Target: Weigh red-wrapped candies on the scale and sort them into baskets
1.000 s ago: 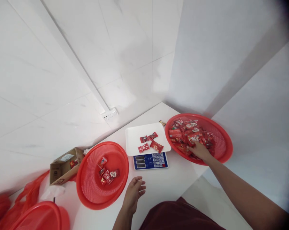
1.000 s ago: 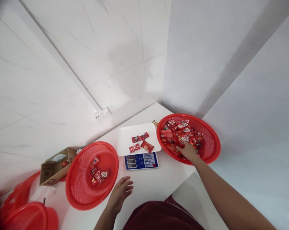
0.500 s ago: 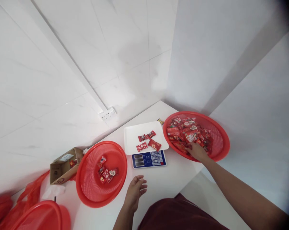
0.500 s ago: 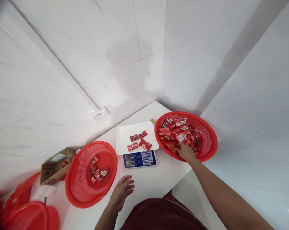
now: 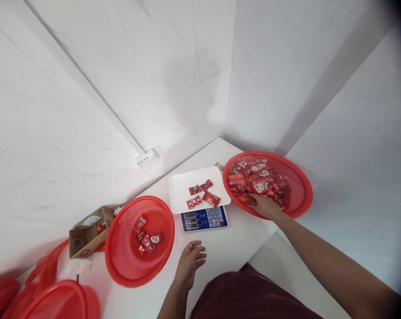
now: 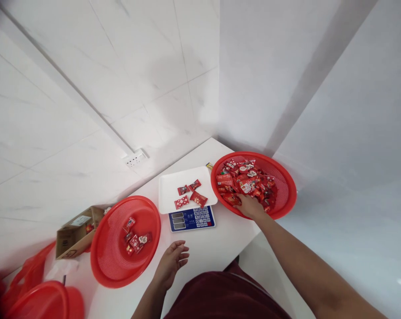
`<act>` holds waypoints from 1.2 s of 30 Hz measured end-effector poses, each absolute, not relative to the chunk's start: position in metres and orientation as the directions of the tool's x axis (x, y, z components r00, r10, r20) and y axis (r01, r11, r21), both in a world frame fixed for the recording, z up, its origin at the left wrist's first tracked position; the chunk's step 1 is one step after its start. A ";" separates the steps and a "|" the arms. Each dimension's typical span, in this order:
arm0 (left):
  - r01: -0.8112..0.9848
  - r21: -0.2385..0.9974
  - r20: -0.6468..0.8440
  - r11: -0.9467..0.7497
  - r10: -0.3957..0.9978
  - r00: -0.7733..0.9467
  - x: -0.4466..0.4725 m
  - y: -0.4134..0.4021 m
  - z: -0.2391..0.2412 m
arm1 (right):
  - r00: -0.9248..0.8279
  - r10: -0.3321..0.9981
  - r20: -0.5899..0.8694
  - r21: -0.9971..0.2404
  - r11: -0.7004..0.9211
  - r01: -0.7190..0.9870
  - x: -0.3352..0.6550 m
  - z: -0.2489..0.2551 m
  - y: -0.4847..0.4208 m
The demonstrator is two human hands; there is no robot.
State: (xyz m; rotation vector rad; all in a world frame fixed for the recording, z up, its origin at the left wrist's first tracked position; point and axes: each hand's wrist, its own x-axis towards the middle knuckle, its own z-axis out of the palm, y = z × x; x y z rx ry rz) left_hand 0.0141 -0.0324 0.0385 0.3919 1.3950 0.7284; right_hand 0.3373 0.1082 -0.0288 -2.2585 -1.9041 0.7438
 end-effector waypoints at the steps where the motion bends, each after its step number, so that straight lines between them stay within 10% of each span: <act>1: -0.229 0.647 -0.745 0.727 0.667 0.011 0.015 -0.032 0.039 | 0.093 0.946 -0.311 -0.370 -0.211 0.905 0.335 -0.027 0.107; 36: -0.232 0.663 -0.738 0.712 0.673 -0.041 0.009 -0.027 0.039 | 0.058 0.965 -0.254 -0.201 -0.112 0.973 0.331 -0.018 0.140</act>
